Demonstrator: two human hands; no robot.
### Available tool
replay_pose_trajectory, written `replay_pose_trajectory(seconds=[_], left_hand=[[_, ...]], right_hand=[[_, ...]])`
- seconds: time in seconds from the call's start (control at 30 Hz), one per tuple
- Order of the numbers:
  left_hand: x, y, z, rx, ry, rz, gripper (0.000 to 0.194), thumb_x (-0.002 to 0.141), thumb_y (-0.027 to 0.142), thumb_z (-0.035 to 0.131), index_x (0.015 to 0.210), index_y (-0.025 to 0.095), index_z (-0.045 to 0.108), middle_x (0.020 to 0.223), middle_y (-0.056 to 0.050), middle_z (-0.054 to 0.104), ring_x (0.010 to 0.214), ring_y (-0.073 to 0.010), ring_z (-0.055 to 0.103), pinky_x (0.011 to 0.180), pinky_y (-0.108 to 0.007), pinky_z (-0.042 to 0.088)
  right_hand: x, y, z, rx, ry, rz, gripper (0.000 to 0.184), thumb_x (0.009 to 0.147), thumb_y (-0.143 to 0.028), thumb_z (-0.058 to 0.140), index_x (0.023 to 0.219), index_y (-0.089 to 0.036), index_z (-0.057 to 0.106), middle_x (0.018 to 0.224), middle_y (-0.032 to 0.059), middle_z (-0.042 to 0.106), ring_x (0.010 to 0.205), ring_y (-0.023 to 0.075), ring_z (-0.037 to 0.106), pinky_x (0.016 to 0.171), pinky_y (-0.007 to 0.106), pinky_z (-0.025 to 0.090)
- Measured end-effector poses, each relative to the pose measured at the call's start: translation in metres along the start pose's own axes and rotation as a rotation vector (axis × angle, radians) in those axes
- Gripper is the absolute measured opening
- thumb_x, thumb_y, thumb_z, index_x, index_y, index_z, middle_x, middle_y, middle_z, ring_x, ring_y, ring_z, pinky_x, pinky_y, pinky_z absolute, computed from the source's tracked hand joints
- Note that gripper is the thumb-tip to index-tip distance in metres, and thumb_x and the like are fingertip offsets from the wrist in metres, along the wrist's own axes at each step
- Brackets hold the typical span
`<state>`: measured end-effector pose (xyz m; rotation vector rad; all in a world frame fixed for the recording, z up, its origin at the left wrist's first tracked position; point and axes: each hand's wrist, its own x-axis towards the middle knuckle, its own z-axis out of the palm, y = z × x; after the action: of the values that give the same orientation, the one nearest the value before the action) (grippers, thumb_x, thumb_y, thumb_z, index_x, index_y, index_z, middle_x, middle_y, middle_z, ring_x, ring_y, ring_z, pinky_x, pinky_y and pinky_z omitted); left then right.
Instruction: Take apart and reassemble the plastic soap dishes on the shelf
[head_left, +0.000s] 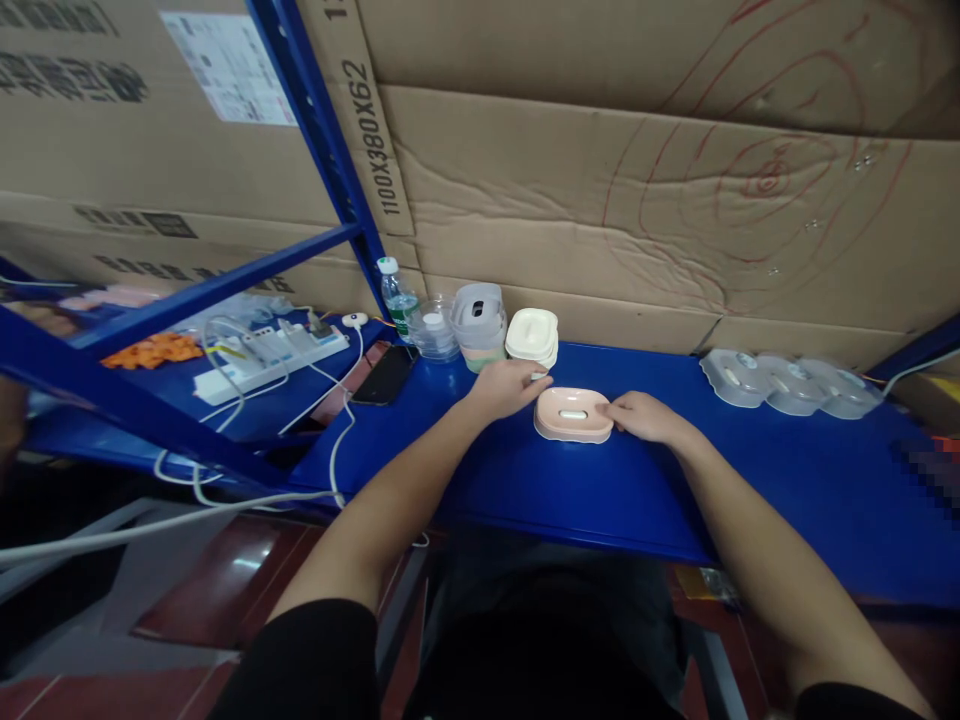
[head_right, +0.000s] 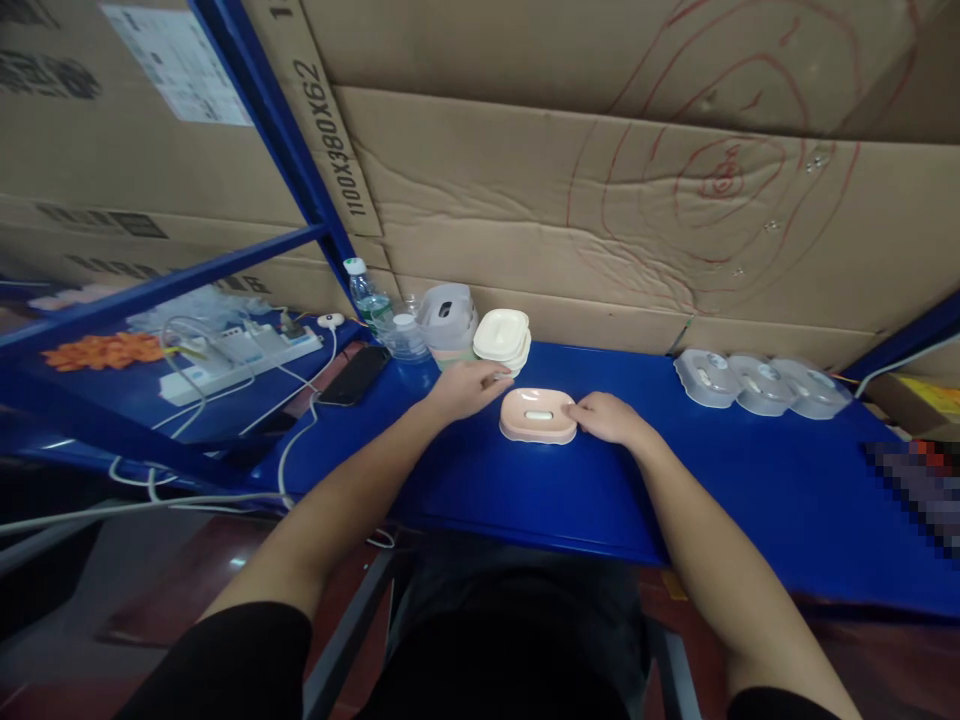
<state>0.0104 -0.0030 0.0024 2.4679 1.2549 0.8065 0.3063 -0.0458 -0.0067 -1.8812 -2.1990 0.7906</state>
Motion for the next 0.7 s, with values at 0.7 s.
replay_pose_trajectory(seconds=[0.7], left_hand=[[-0.001, -0.114, -0.075, 0.112, 0.526, -0.630, 0.023, 0.086, 0.037, 0.072, 0.102, 0.022, 0.065, 0.124, -0.013, 0.069, 0.124, -0.0330, 0.062, 0.108, -0.047, 0.047]], right_hand=[[0.001, 0.007, 0.002, 0.061, -0.013, 0.009, 0.059, 0.091, -0.074, 0.051, 0.068, -0.020, 0.063, 0.059, 0.0027, 0.064, 0.047, 0.0167, 0.059, 0.051, 0.029, 0.042]])
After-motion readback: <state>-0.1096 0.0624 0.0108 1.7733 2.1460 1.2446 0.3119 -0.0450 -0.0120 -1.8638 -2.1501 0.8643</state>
